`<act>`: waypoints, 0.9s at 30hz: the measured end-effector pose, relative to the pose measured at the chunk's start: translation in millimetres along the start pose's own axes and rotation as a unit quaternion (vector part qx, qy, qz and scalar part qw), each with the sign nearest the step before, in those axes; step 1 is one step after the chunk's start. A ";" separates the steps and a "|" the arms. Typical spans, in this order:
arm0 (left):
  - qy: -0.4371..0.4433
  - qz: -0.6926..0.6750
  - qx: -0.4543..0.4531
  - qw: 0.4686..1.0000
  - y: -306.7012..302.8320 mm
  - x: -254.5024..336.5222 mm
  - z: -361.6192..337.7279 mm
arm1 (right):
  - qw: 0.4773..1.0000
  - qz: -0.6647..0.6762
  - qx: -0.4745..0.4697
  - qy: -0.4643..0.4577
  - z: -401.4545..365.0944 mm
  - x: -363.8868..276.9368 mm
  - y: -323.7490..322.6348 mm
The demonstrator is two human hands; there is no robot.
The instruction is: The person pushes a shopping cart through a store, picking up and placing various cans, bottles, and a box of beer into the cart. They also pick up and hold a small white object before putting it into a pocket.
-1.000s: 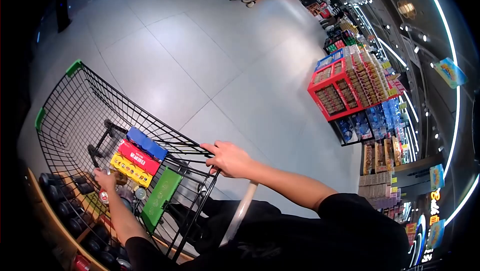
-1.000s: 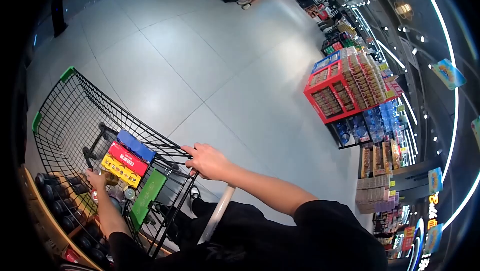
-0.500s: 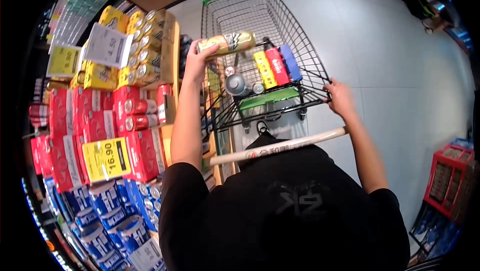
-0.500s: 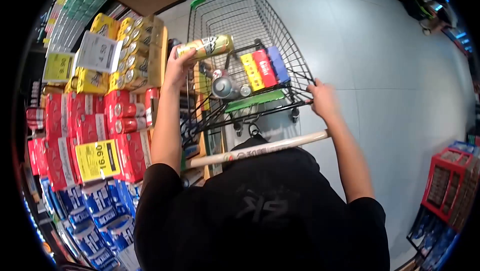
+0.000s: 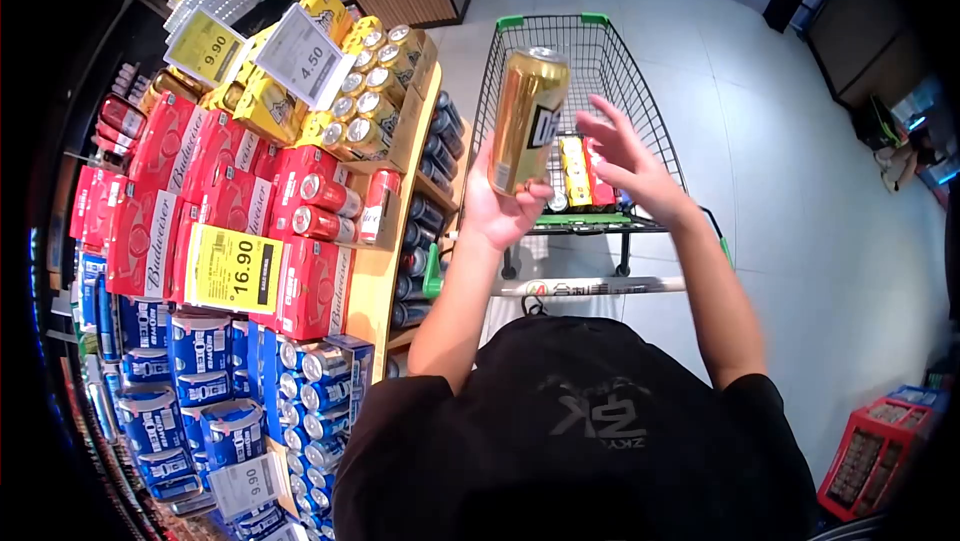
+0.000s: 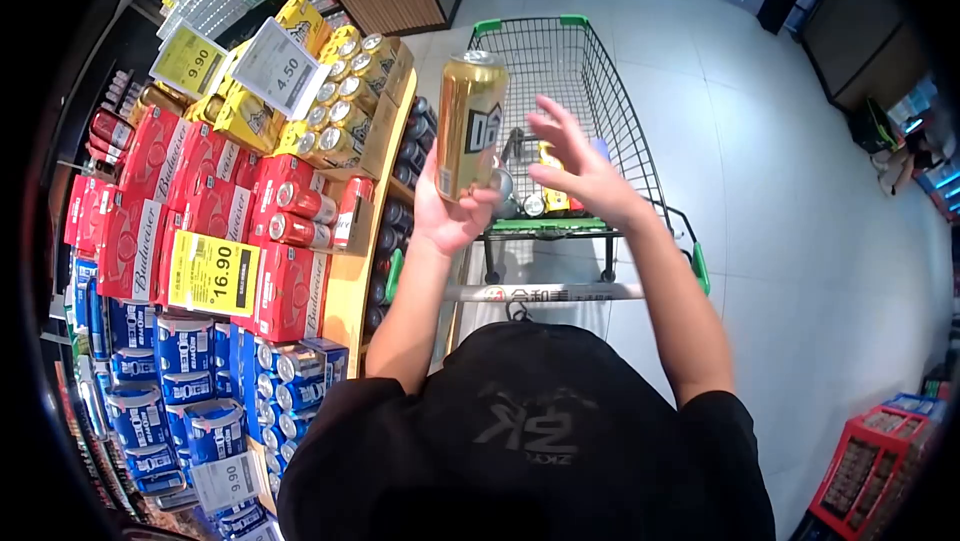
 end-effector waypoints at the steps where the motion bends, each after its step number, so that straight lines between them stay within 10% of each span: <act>1: 0.028 -0.017 -0.022 0.999 9.9 -4.5 3.7 | 0.998 0.046 -0.029 -0.011 25.2 5.7 8.8; 5: -0.046 0.039 -0.102 0.993 1.4 3.2 2.7 | 0.951 0.270 -0.132 -0.075 91.3 -1.8 46.3; 7: 0.034 0.133 0.053 0.989 24.8 -1.1 -13.6 | 0.934 0.320 -0.150 -0.052 116.3 11.8 53.3; 11: 0.291 0.238 0.045 0.925 15.1 27.2 -8.4 | 0.966 0.228 0.122 0.005 161.7 10.7 77.9; 13: 0.326 0.264 0.056 0.906 13.3 43.6 -5.6 | 0.957 0.276 0.086 -0.013 171.7 15.0 78.4; 15: 0.223 0.273 0.028 0.935 -2.5 86.4 -1.5 | 0.943 0.327 0.011 -0.064 183.4 4.7 71.6; 17: 0.209 0.191 0.092 0.955 28.7 91.6 -0.7 | 0.969 0.233 0.026 -0.075 199.4 6.1 57.4; 19: 0.104 0.176 -0.039 0.978 21.7 112.7 6.4 | 0.965 0.240 -0.015 -0.108 220.9 -1.7 57.4; 27: 0.225 0.168 0.217 0.935 -17.1 193.8 60.4 | 0.993 -0.037 -0.087 0.076 298.1 33.1 7.7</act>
Point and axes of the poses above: each hand's wrist, its own z-axis towards the middle knuckle, its own y-axis out of the palm, x = y × z, the point moved 2 cm from there along z, towards the middle knuckle, and after that the axes turned 9 degrees about -z, right-handed, at the moved point
